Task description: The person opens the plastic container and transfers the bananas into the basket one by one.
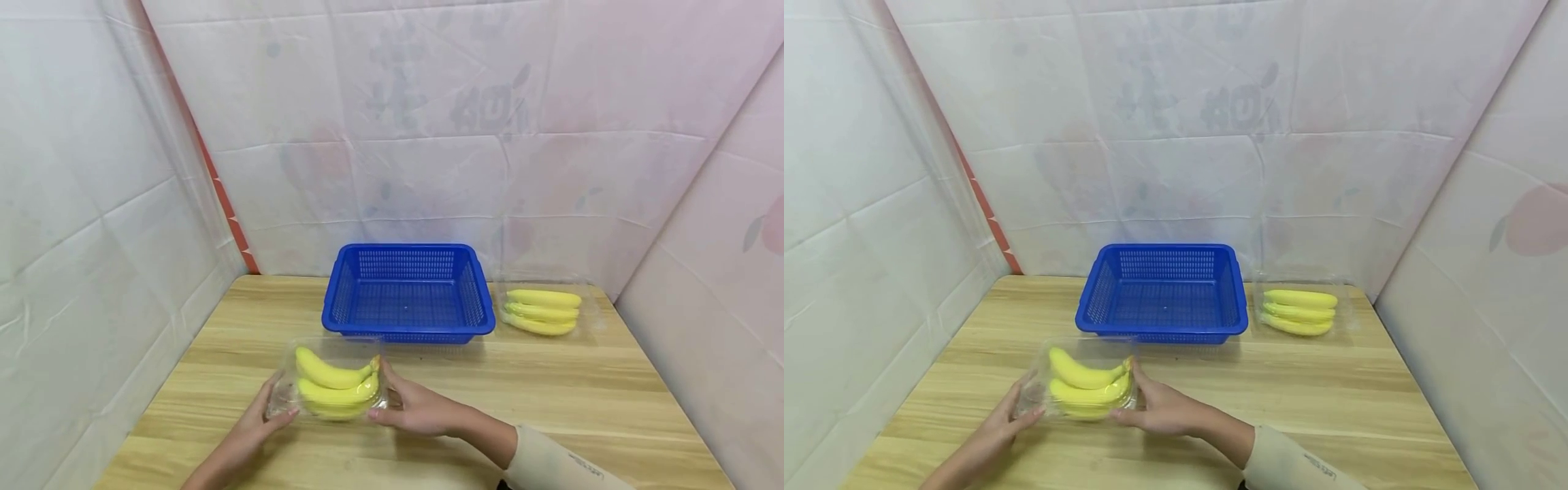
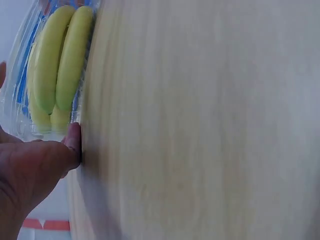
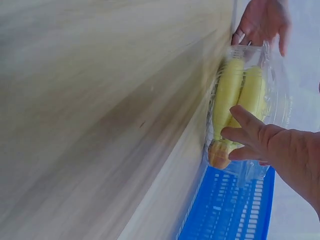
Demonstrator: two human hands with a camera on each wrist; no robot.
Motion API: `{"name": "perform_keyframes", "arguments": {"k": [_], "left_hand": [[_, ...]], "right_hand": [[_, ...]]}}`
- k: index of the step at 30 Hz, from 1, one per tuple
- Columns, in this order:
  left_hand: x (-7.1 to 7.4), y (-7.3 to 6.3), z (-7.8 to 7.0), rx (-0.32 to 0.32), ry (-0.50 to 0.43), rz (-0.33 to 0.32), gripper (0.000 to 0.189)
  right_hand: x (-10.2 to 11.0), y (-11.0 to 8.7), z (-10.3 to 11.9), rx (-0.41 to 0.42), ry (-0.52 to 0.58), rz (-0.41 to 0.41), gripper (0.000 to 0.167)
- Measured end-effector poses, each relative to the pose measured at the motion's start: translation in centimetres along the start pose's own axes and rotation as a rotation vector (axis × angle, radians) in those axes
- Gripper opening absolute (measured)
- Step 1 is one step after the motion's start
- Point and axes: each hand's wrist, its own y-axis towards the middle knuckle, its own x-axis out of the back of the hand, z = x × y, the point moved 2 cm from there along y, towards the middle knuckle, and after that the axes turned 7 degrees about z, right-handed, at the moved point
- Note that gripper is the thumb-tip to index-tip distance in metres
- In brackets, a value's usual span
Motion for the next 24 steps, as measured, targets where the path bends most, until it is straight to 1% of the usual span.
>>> {"name": "perform_keyframes", "arguments": {"k": [2, 6, 8, 9, 11, 13, 15, 16, 17, 18, 20, 22, 24], "left_hand": [[-0.5, 0.2, 0.0, -0.018, 0.013, 0.012, 0.100], [-1.1, 0.7, 0.3, -0.024, -0.008, 0.038, 0.109], [-1.2, 0.9, 0.4, -0.021, -0.025, 0.052, 0.110], [-1.2, 0.9, 0.4, -0.019, -0.027, 0.058, 0.110], [-1.2, 1.0, 0.5, -0.021, -0.038, 0.071, 0.109], [-1.2, 1.0, 0.5, -0.024, -0.066, 0.090, 0.108], [-1.2, 1.1, 0.5, -0.025, -0.086, 0.106, 0.108], [-1.2, 1.1, 0.5, -0.029, -0.094, 0.114, 0.108], [-1.2, 1.1, 0.5, -0.033, -0.100, 0.121, 0.108], [-1.2, 1.1, 0.5, -0.033, -0.105, 0.122, 0.109], [-1.2, 1.1, 0.6, -0.035, -0.112, 0.121, 0.109], [-1.3, 1.1, 0.7, -0.042, -0.129, 0.123, 0.110], [-1.4, 1.2, 0.8, -0.042, -0.151, 0.122, 0.110]], "right_hand": [[0.2, -0.6, -0.2, -0.004, 0.003, -0.013, 0.105], [0.3, -1.7, -0.2, 0.001, 0.020, -0.017, 0.102], [0.2, -2.2, -0.1, -0.005, -0.015, -0.027, 0.101], [0.2, -2.3, -0.1, -0.013, -0.059, -0.043, 0.101], [0.3, -2.7, 0.1, -0.033, -0.204, -0.107, 0.100], [0.4, -2.8, 0.4, -0.046, -0.399, -0.201, 0.097], [0.6, -2.8, 0.7, -0.056, -0.599, -0.315, 0.092], [0.7, -2.7, 0.9, -0.050, -0.676, -0.365, 0.089], [0.8, -2.6, 1.1, -0.027, -0.732, -0.402, 0.085], [0.8, -2.3, 1.3, -0.003, -0.784, -0.424, 0.083], [0.8, -1.7, 1.8, 0.057, -0.857, -0.430, 0.078], [0.7, -0.9, 2.2, 0.114, -0.910, -0.390, 0.075], [0.3, 0.1, 2.5, 0.146, -0.953, -0.334, 0.074]]}}
